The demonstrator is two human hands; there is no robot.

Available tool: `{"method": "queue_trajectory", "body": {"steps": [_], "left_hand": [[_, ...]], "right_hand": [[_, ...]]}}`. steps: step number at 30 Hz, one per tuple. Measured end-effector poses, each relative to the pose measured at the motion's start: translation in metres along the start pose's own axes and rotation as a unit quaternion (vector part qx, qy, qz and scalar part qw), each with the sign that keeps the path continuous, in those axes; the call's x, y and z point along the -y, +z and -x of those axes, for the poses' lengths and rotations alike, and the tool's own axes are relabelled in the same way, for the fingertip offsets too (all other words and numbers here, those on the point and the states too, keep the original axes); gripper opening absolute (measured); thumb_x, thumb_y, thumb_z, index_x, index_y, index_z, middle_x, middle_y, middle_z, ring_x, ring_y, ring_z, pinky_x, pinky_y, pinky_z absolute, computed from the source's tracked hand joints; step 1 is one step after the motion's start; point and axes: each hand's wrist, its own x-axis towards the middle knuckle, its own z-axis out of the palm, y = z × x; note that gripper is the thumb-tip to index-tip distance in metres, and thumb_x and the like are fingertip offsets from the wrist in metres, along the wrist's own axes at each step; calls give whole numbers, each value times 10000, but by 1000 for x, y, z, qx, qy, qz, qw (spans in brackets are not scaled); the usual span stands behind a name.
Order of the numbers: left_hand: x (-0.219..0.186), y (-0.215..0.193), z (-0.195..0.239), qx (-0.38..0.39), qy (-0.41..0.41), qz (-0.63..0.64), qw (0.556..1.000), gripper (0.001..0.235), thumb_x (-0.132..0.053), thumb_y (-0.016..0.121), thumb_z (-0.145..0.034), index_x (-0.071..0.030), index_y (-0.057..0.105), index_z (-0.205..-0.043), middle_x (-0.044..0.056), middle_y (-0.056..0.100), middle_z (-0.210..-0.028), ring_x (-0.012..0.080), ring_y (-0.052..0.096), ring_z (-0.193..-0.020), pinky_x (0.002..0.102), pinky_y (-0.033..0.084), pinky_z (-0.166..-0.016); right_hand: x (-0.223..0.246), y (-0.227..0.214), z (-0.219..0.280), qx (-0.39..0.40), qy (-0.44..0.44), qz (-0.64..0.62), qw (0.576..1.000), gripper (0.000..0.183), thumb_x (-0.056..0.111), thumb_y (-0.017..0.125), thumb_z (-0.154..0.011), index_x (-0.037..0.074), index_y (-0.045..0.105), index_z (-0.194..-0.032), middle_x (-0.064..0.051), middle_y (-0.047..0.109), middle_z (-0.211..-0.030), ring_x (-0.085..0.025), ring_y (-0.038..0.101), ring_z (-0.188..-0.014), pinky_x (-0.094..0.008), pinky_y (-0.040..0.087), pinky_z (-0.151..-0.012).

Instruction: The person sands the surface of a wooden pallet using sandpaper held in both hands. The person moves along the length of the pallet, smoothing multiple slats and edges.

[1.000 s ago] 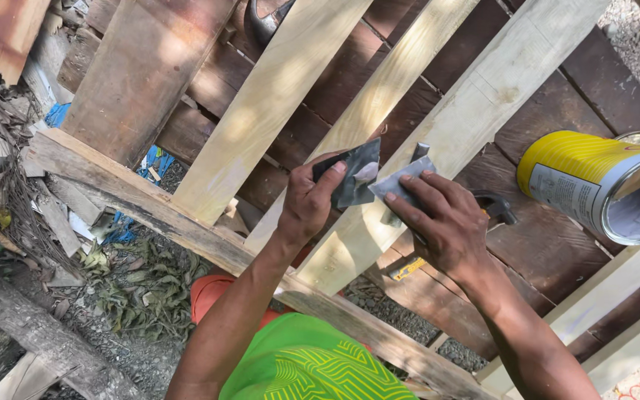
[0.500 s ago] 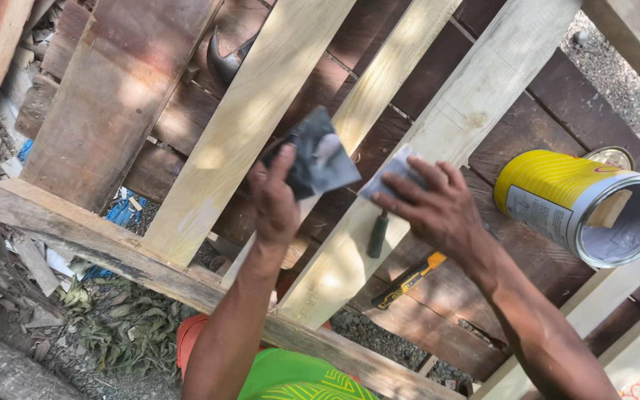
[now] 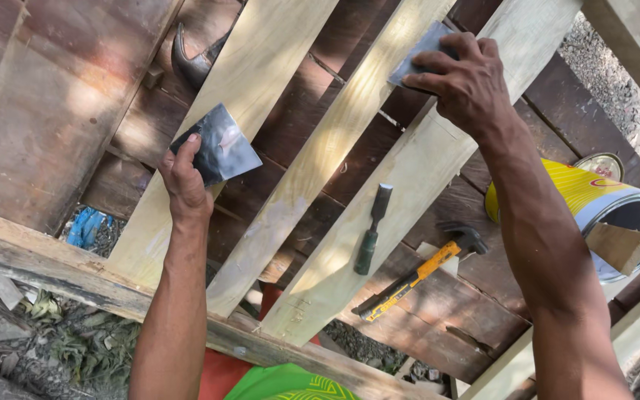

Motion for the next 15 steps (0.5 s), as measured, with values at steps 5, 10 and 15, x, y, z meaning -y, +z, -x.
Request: {"method": "queue_trajectory", "body": {"steps": [5,10,15], "left_hand": [[4,-5,-7,73,281,-247,924,175,-129,623,-1081,14,671,-1170,65,696,-1244,163,673,-1056,276,535,-971],[-13,12,7,3,-1,-26,1000,221,-178,653,-930,-3,713,-1050,47,708,-1055,164,640,-967,296,503,-914],[-22,17,9,-17,-25,-34,999,243,-180,644,-930,1,724,-1070,37,716,-1056,153,634,-969,287,500,-915]], "right_hand": [[-3,-14,14,3,-5,13,1000,508,90,805,-893,439,760,-1260,112,693,-1444,-230,547,-1389,-424,443,-1109],[11,-6,12,-6,-17,4,1000,515,77,795,-892,435,764,-1260,113,693,-1437,-235,550,-1359,-409,447,-1073],[16,-14,19,-6,-4,-23,1000,474,86,782,-912,432,747,-1234,124,695,-1422,-223,526,-1367,-409,431,-1076]]}}
